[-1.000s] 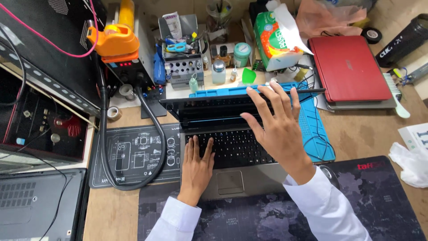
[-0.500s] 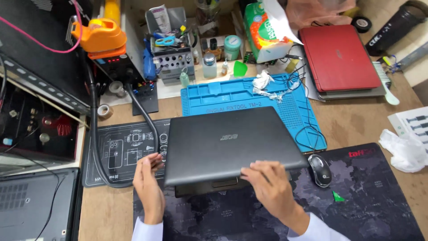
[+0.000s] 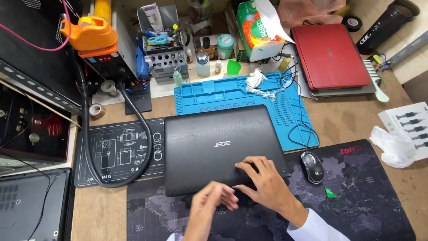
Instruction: Disassembling a laptop by removing screws and the battery to access internal components
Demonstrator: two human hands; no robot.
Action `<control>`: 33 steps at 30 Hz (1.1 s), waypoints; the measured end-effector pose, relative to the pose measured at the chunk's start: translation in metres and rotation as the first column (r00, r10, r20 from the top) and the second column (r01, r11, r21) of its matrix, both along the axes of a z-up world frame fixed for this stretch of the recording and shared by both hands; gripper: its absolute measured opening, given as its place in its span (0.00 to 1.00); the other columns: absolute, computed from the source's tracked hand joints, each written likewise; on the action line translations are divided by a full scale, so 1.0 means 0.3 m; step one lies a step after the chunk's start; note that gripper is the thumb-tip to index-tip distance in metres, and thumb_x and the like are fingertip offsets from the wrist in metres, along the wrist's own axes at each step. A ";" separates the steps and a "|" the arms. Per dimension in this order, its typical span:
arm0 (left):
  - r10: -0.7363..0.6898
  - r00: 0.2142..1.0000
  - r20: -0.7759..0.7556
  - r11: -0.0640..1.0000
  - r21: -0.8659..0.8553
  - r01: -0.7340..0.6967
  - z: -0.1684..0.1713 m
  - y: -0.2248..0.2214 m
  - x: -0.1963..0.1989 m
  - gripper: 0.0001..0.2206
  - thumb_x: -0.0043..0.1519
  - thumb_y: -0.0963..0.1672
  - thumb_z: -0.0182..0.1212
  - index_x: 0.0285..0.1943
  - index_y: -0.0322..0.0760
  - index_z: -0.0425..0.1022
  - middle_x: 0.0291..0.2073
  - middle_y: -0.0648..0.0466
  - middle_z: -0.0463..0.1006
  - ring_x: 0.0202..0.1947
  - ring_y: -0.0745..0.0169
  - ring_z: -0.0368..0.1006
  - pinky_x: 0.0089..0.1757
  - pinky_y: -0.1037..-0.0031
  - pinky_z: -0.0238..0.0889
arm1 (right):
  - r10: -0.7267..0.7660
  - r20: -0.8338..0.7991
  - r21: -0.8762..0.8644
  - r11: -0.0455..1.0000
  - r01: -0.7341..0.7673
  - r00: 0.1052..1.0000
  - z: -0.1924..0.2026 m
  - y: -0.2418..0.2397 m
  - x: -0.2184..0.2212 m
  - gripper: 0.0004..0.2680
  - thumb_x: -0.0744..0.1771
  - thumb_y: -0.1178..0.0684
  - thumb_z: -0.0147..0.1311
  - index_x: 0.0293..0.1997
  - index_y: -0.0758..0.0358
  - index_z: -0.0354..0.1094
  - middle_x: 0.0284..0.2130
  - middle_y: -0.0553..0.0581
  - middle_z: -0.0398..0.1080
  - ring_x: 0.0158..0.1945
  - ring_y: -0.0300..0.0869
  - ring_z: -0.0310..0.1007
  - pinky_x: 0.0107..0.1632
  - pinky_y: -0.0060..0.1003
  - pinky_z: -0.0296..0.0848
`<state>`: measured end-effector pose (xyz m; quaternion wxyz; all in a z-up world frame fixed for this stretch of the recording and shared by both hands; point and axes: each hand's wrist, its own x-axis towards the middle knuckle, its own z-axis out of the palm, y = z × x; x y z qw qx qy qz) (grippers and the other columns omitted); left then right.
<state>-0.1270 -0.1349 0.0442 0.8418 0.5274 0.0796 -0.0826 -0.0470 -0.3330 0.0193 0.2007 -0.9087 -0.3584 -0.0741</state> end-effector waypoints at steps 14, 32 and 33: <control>-0.145 0.773 -0.617 0.876 -0.444 -0.190 -0.269 0.007 -0.022 0.18 0.61 0.41 0.56 0.56 0.20 0.73 0.55 0.17 0.76 0.54 0.22 0.75 0.54 0.48 0.69 | 0.118 -0.232 0.015 0.993 -0.117 0.966 0.001 0.020 0.236 0.30 0.61 0.29 0.62 0.67 0.51 0.61 0.64 0.58 0.61 0.68 0.51 0.58 0.66 0.54 0.55; -0.107 0.970 -0.216 0.648 -0.756 -0.097 -0.398 0.004 -0.061 0.10 0.64 0.43 0.57 0.49 0.34 0.80 0.59 0.43 0.74 0.69 0.22 0.58 0.67 0.44 0.52 | -0.068 -0.175 -0.142 0.989 0.043 0.982 -0.121 0.171 0.592 0.27 0.67 0.26 0.41 0.67 0.55 0.62 0.51 0.57 0.64 0.54 0.50 0.63 0.63 0.56 0.51; -0.091 0.962 -0.258 0.654 -0.744 -0.137 -0.381 0.005 -0.061 0.11 0.63 0.44 0.59 0.49 0.31 0.79 0.56 0.42 0.76 0.68 0.20 0.60 0.67 0.42 0.53 | -0.077 -0.190 -0.131 0.990 0.052 0.979 -0.120 0.175 0.592 0.27 0.67 0.25 0.41 0.65 0.55 0.64 0.49 0.57 0.64 0.52 0.50 0.64 0.62 0.54 0.51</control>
